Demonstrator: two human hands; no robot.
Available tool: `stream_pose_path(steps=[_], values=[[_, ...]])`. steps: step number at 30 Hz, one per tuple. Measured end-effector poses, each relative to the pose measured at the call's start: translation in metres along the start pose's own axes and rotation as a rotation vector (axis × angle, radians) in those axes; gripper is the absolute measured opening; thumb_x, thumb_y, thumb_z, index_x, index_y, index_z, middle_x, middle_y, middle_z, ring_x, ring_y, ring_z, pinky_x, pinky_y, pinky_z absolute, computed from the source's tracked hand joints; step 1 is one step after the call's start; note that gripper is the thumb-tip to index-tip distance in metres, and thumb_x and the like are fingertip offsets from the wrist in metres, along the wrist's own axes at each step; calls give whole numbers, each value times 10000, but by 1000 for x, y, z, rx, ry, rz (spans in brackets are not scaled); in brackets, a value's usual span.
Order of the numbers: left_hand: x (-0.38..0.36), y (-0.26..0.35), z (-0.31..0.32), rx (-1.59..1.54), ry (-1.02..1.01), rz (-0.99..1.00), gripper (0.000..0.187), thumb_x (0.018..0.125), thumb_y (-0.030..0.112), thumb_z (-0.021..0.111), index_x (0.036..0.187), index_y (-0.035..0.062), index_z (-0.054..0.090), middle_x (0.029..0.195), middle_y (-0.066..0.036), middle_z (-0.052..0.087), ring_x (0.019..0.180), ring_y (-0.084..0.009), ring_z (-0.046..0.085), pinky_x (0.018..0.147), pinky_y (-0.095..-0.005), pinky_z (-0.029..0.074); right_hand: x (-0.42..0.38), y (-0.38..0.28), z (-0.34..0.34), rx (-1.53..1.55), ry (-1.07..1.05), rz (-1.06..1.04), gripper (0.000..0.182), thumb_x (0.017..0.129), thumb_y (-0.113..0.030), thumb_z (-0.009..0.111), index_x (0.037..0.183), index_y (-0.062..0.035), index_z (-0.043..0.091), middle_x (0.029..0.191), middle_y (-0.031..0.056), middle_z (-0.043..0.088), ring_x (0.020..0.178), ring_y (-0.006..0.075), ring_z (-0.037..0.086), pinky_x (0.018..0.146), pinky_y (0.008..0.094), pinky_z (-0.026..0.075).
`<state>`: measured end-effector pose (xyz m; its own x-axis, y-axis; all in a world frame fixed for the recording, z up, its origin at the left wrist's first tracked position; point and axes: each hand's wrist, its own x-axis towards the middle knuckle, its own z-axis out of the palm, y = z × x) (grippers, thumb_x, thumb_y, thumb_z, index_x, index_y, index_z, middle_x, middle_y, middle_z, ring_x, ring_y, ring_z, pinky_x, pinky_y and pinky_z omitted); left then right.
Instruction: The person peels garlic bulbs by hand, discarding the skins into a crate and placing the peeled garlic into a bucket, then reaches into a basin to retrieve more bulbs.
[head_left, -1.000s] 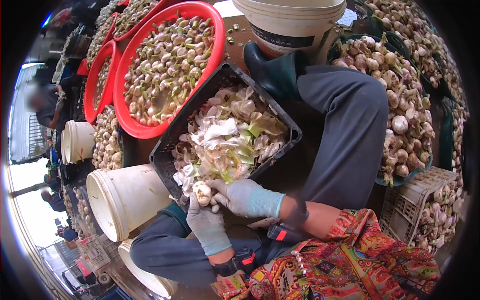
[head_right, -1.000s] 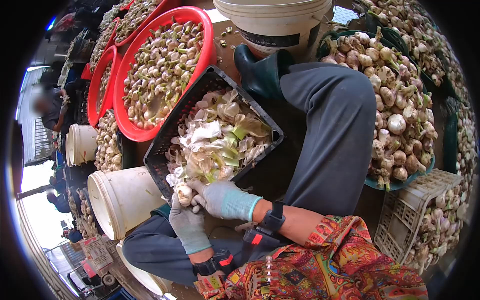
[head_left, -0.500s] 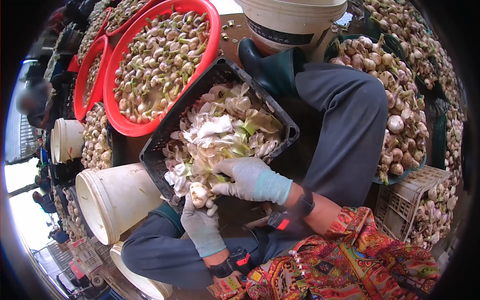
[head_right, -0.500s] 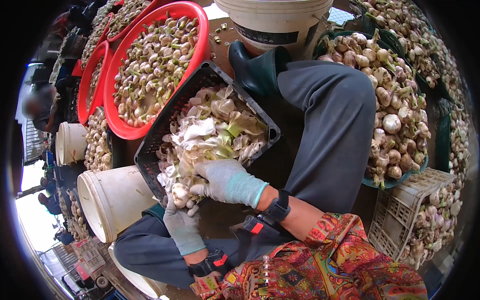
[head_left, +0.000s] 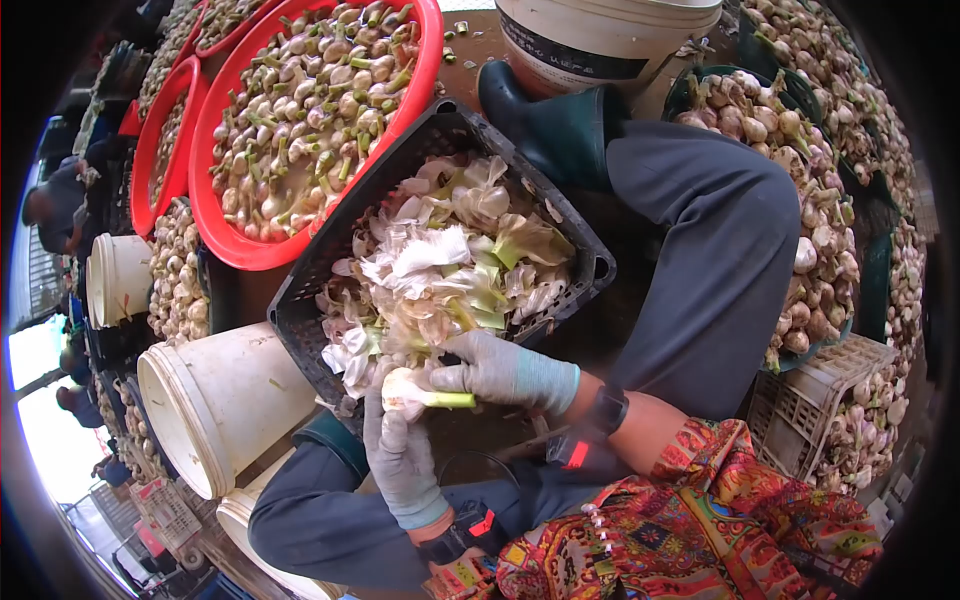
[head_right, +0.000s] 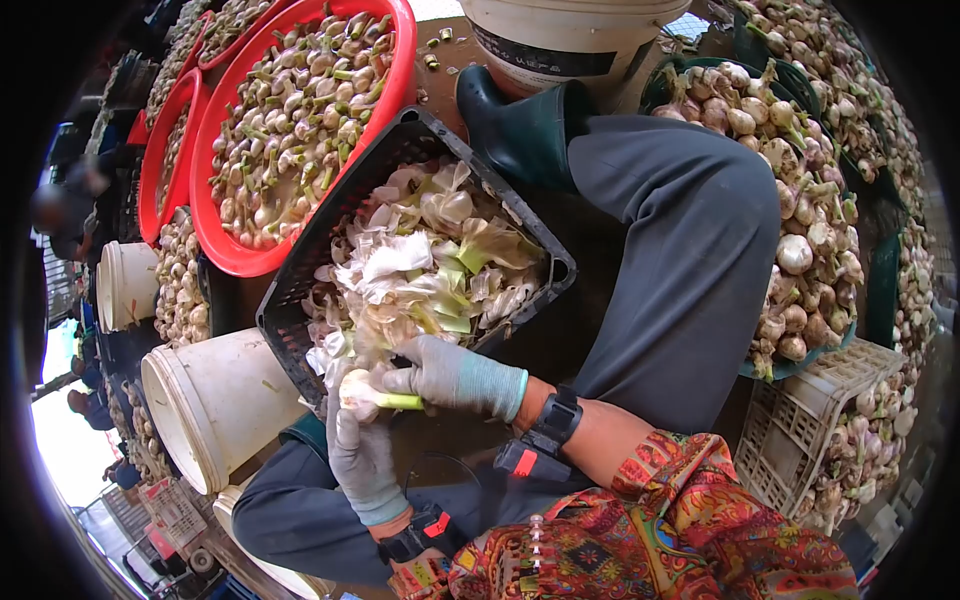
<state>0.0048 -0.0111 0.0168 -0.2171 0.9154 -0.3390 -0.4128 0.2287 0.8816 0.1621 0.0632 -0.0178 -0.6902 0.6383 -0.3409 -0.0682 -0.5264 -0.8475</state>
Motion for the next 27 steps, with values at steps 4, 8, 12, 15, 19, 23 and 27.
stream_pose_path(steps=[4,8,12,15,19,23,27], values=[[4,-7,-5,156,114,-60,528,864,233,637,1257,-63,448,1138,-138,559,1036,-205,550,937,-321,418,9,15,6,-344,71,-96,338,891,-284,559,1085,-7,568,862,188,630,834,300,616,756,382,475],[3,-10,-12,-78,179,-44,463,888,189,601,1252,-57,452,1129,-138,563,988,-210,571,870,-341,469,18,7,8,-710,326,-14,224,873,-244,553,950,-35,572,858,205,619,831,387,602,714,446,476],[2,-5,-15,-478,83,43,448,881,193,612,1260,6,465,1189,-129,539,1033,-231,550,877,-404,465,21,8,-5,-1108,563,47,226,830,-227,588,1014,-96,594,823,161,611,812,338,627,672,447,488],[0,2,-13,-624,52,52,381,872,191,626,1217,75,513,1196,-104,542,1062,-230,531,903,-431,440,11,2,-4,-1249,677,-26,328,785,-247,653,1083,-116,618,871,132,624,825,307,639,682,409,502],[0,-7,-7,-643,39,51,349,895,178,602,1213,68,508,1154,-96,563,1061,-225,540,897,-408,454,-10,-23,19,-418,293,-272,297,788,-323,675,922,-59,653,796,141,660,758,282,642,680,361,496],[3,-20,-4,-291,154,90,362,918,219,578,1206,20,485,1135,-95,564,1055,-194,548,911,-325,455,-3,-13,30,-362,328,-218,263,787,-289,662,888,-47,650,780,159,649,740,305,635,676,381,491],[8,-30,7,-299,194,72,390,919,246,576,1218,18,475,1133,-95,562,1054,-205,547,945,-340,436,-1,-5,24,-486,411,-204,195,780,-187,644,870,-15,633,752,175,626,703,322,608,663,371,484]])
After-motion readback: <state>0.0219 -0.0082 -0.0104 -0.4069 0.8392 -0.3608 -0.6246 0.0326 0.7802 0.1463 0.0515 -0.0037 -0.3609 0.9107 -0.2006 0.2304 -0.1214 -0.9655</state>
